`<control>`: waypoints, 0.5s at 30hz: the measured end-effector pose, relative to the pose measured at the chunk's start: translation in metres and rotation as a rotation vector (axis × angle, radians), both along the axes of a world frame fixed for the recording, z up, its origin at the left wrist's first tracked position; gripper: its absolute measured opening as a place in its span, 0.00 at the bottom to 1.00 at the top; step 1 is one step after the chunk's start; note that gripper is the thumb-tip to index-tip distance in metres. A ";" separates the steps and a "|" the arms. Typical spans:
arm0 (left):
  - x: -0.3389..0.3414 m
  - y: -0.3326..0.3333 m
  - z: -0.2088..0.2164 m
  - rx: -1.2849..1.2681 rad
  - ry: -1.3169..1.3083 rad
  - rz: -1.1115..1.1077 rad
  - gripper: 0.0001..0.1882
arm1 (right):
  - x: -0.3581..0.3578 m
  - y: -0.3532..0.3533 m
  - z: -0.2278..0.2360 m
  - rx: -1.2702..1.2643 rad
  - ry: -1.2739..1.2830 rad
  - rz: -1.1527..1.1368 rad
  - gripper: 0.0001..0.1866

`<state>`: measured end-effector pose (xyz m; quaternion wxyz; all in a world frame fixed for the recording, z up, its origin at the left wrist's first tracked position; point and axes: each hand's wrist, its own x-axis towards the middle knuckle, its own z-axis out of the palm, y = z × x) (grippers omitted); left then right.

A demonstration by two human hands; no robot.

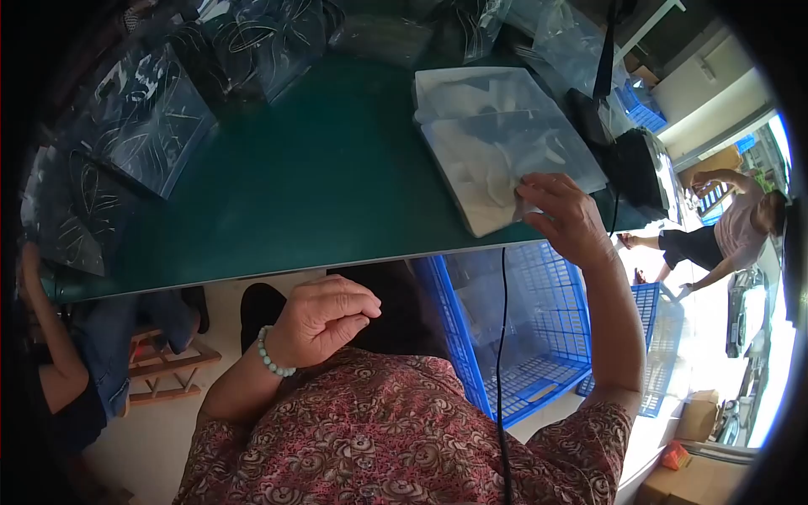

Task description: Folding and organizing plastic packaging sheets at a factory workstation.

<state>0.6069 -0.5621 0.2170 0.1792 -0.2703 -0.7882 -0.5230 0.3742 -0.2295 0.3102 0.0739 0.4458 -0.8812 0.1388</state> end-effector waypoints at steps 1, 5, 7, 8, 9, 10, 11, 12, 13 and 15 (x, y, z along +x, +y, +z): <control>0.035 -0.029 0.015 0.011 -0.034 0.034 0.07 | 0.029 -0.015 0.001 -0.037 -0.011 0.014 0.22; -0.035 -0.003 0.021 0.181 -0.066 0.095 0.08 | -0.053 0.033 0.011 -0.123 -0.170 0.053 0.15; -0.146 0.056 0.014 0.275 -0.102 0.066 0.08 | -0.161 0.095 0.019 -0.211 -0.220 0.024 0.12; -0.180 0.071 0.020 0.269 -0.113 0.064 0.08 | -0.191 0.116 0.013 -0.217 -0.230 0.020 0.12; -0.213 0.087 0.030 0.314 -0.169 0.036 0.07 | -0.221 0.139 0.009 -0.268 -0.206 -0.128 0.11; -0.231 0.091 0.036 0.341 -0.256 0.007 0.08 | -0.232 0.149 -0.013 -0.332 -0.211 -0.289 0.11; -0.249 0.095 0.046 0.333 -0.271 0.007 0.08 | -0.241 0.151 -0.028 -0.546 -0.043 -0.249 0.10; -0.268 0.100 0.055 0.365 -0.336 -0.026 0.10 | -0.241 0.156 -0.035 -0.553 -0.053 -0.256 0.10; -0.284 0.106 0.065 0.405 -0.389 -0.050 0.13 | -0.237 0.154 -0.034 -0.706 0.093 -0.299 0.09; -0.313 0.129 0.076 0.500 -0.471 0.017 0.17 | -0.216 0.153 -0.034 -0.805 0.307 -0.255 0.06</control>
